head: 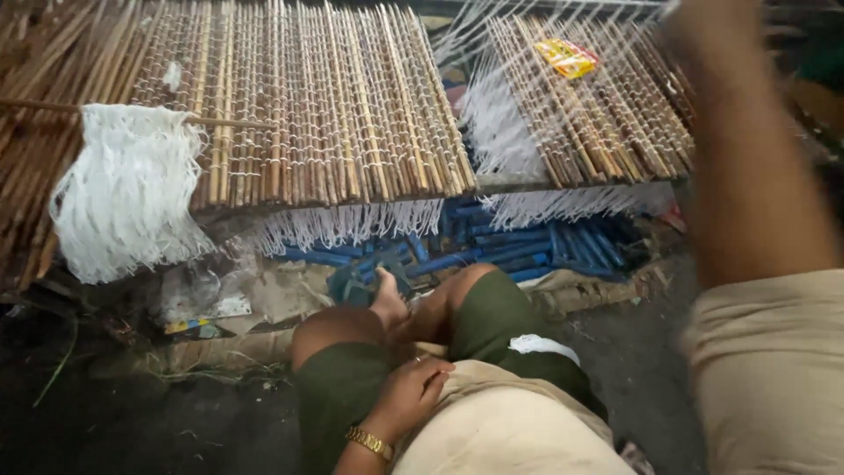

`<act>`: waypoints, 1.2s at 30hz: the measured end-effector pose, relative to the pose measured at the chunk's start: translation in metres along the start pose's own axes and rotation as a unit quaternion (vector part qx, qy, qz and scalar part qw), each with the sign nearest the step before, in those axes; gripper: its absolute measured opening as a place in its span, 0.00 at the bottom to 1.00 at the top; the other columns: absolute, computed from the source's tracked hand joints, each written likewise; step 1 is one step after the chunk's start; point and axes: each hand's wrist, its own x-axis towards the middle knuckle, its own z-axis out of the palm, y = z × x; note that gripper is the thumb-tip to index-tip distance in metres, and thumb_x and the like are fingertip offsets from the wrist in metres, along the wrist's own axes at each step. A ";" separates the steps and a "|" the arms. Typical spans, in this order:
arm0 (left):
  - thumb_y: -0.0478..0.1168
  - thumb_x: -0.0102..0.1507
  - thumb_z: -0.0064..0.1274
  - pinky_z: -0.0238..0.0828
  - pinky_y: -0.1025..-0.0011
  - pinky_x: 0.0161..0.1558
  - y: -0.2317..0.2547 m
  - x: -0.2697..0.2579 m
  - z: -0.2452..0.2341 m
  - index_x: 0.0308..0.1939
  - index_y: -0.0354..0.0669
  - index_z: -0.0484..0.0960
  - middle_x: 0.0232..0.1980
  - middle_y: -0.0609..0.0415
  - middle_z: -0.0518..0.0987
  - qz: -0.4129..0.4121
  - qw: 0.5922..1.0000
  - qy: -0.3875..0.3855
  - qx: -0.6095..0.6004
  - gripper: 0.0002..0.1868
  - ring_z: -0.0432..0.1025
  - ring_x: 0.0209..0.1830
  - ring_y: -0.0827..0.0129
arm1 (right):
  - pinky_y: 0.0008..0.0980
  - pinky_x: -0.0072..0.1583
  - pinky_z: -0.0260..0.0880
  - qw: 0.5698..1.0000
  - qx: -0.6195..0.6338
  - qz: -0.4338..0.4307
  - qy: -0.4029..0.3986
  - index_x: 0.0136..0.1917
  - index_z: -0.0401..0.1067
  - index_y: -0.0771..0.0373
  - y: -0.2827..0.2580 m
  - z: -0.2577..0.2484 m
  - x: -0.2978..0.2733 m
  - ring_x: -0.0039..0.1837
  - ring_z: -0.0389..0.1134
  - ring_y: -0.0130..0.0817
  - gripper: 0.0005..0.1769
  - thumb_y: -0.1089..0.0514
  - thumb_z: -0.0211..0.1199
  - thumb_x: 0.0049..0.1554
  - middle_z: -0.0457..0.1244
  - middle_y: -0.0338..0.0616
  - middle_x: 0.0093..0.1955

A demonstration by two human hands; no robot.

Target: Tying multiple white strings onto a thin wooden stick in a repetitive manner as part of a craft or weaving process.

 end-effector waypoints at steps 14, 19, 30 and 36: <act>0.46 0.68 0.44 0.73 0.60 0.50 -0.003 0.003 0.002 0.55 0.50 0.84 0.55 0.57 0.84 -0.045 0.999 -0.019 0.018 0.17 0.78 0.52 0.60 | 0.59 0.53 0.69 0.961 0.048 0.180 -0.205 0.73 0.59 0.60 -0.116 0.147 -0.155 0.53 0.68 0.67 0.30 0.69 0.46 0.57 0.55 0.64 0.65; 0.46 0.68 0.44 0.74 0.61 0.50 0.002 0.003 -0.002 0.56 0.51 0.83 0.55 0.57 0.84 -0.063 0.997 -0.033 0.009 0.17 0.77 0.52 0.61 | 0.53 0.51 0.73 0.945 0.022 0.215 -0.245 0.77 0.54 0.63 -0.137 0.124 -0.155 0.53 0.72 0.63 0.34 0.72 0.45 0.58 0.52 0.68 0.71; 0.47 0.69 0.42 0.71 0.62 0.46 -0.004 -0.003 0.000 0.54 0.52 0.83 0.51 0.59 0.84 -0.030 0.999 -0.019 0.036 0.16 0.77 0.49 0.61 | 0.52 0.56 0.70 0.971 -0.124 0.017 -0.202 0.65 0.72 0.54 -0.108 0.184 -0.164 0.66 0.61 0.58 0.20 0.54 0.57 0.60 0.65 0.48 0.63; 0.49 0.68 0.44 0.73 0.68 0.47 -0.011 0.001 0.003 0.54 0.56 0.85 0.50 0.61 0.83 -0.108 0.992 -0.044 0.046 0.17 0.79 0.49 0.66 | 0.53 0.41 0.70 0.996 -0.083 -0.014 0.016 0.38 0.77 0.50 -0.095 0.193 -0.166 0.49 0.64 0.58 0.06 0.53 0.60 0.50 0.64 0.49 0.46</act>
